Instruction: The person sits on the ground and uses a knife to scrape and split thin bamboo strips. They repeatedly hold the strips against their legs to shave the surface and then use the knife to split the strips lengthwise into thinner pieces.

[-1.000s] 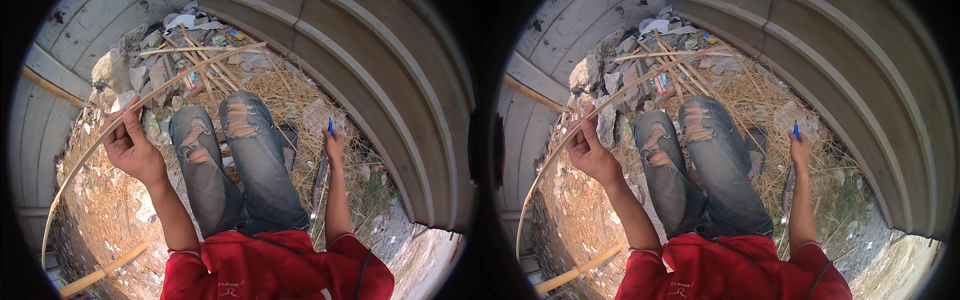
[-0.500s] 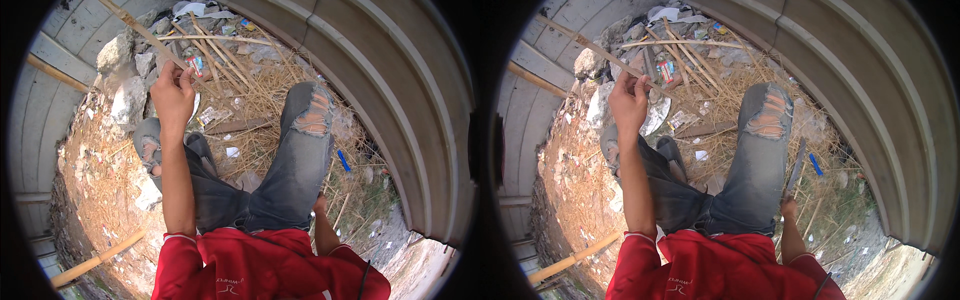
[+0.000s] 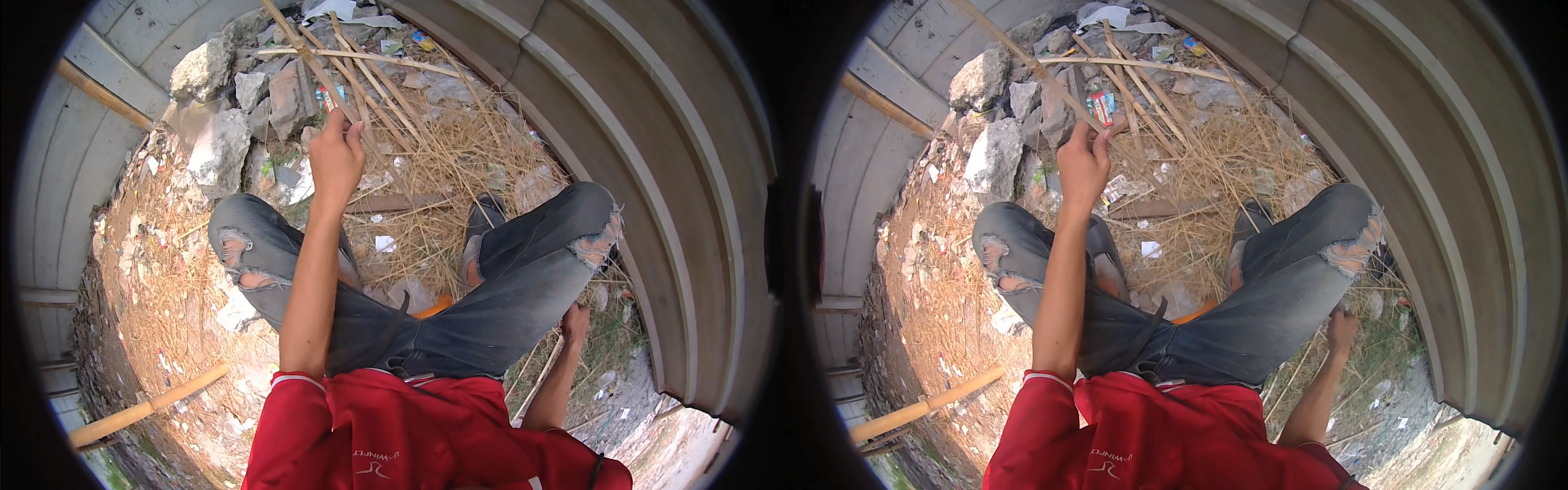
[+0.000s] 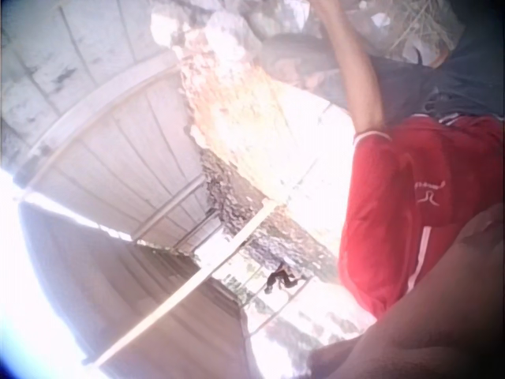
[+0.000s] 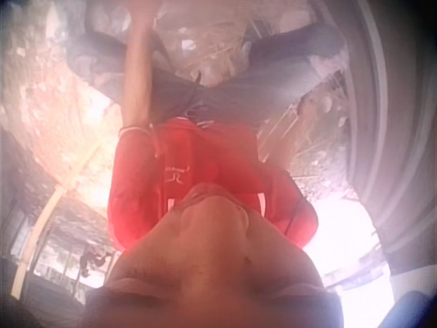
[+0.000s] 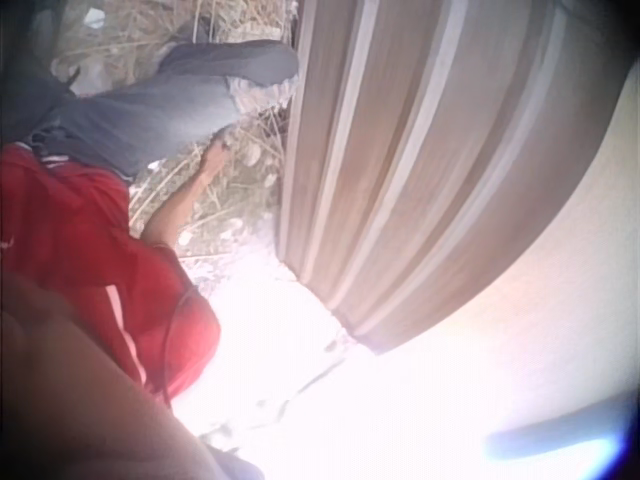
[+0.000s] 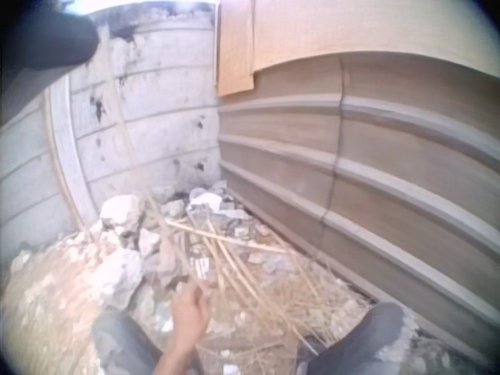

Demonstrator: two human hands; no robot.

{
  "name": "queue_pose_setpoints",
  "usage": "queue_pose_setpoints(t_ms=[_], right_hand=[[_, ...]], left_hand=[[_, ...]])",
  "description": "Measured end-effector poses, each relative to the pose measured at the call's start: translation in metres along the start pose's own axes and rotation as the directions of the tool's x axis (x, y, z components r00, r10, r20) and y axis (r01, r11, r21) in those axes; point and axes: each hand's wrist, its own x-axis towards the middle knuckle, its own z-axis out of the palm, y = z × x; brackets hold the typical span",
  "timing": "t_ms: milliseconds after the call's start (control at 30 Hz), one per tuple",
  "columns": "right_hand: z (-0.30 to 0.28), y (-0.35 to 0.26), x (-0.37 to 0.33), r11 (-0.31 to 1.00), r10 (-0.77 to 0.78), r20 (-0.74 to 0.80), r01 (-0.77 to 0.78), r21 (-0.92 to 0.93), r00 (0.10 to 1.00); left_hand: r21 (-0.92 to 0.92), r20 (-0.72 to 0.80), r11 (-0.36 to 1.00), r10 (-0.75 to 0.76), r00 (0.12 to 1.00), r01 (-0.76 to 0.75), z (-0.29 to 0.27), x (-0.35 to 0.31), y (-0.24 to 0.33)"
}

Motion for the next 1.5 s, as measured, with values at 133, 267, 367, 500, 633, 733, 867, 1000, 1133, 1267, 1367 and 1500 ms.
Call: queue_pose_setpoints(t_ms=[133, 267, 367, 500, 633, 733, 867, 1000, 1133, 1267, 1367, 1500], right_hand=[[-0.133, -0.08, -0.037, 0.986, -0.167, -0.227, 0.157, -0.06, 0.959], [-0.188, -0.166, -0.105, 0.893, -0.236, -0.319, 0.334, 0.301, 0.918], [-0.172, -0.21, -0.136, 0.613, -0.408, -0.347, 0.535, 0.581, 0.844], [-0.087, -0.267, -0.189, 0.192, -0.651, -0.171, 0.379, 0.905, 0.74], [0.046, -0.242, -0.217, 0.587, -0.704, 0.217, 0.383, 0.714, 0.676], [0.104, -0.218, -0.214, 0.728, -0.626, 0.465, 0.256, 0.637, 0.626], [0.045, -0.266, -0.227, 0.696, -0.621, 0.459, 0.178, 0.695, 0.635], [0.014, -0.289, -0.24, 0.469, -0.718, 0.165, 0.294, 0.833, 0.676], [0.069, -0.231, -0.228, 0.481, -0.804, 0.042, 0.607, 0.633, 0.593], [0.09, -0.196, -0.219, 0.703, -0.711, 0.423, 0.557, 0.442, 0.562], [0.077, -0.213, -0.222, 0.828, -0.503, 0.678, 0.074, 0.556, 0.535], [0.042, -0.239, -0.218, 0.607, -0.354, 0.896, -0.663, 0.439, 0.269]], left_hand=[[-0.075, 0.031, 0.995, 0.064, 0.997, -0.061, 0.008, 0.009, 0.006], [-0.065, 0.055, 0.996, 0.06, 0.997, -0.057, 0.016, 0.014, 0.012], [-0.019, 0.07, 0.996, 0.083, 0.994, -0.082, 0.024, 0.013, 0.012], [-0.034, 0.102, 0.997, 0.074, 0.992, -0.07, 0.028, 0.013, 0.016], [-0.061, 0.111, 0.991, 0.123, 0.986, -0.116, 0.032, 0.014, 0.023], [-0.034, 0.078, 0.987, 0.159, 0.984, -0.156, 0.029, 0.013, 0.012], [-0.1, 0.038, 0.994, 0.036, 0.999, -0.032, 0.025, 0.012, -0.012], [-0.042, 0.042, 0.996, 0.084, 0.996, -0.082, 0.029, 0.012, -0.004], [-0.1, 0.031, 0.992, 0.084, 0.996, -0.08, 0.038, 0.011, 0.006], [-0.038, 0.172, 0.999, 0.04, 0.984, -0.034, 0.041, 0.0, 0.001], [-0.093, 0.079, 0.992, 0.093, 0.993, -0.086, 0.035, -0.013, 0.005], [-0.082, -0.021, 0.979, 0.186, 0.982, -0.187, 0.019, -0.002, 0.017]])
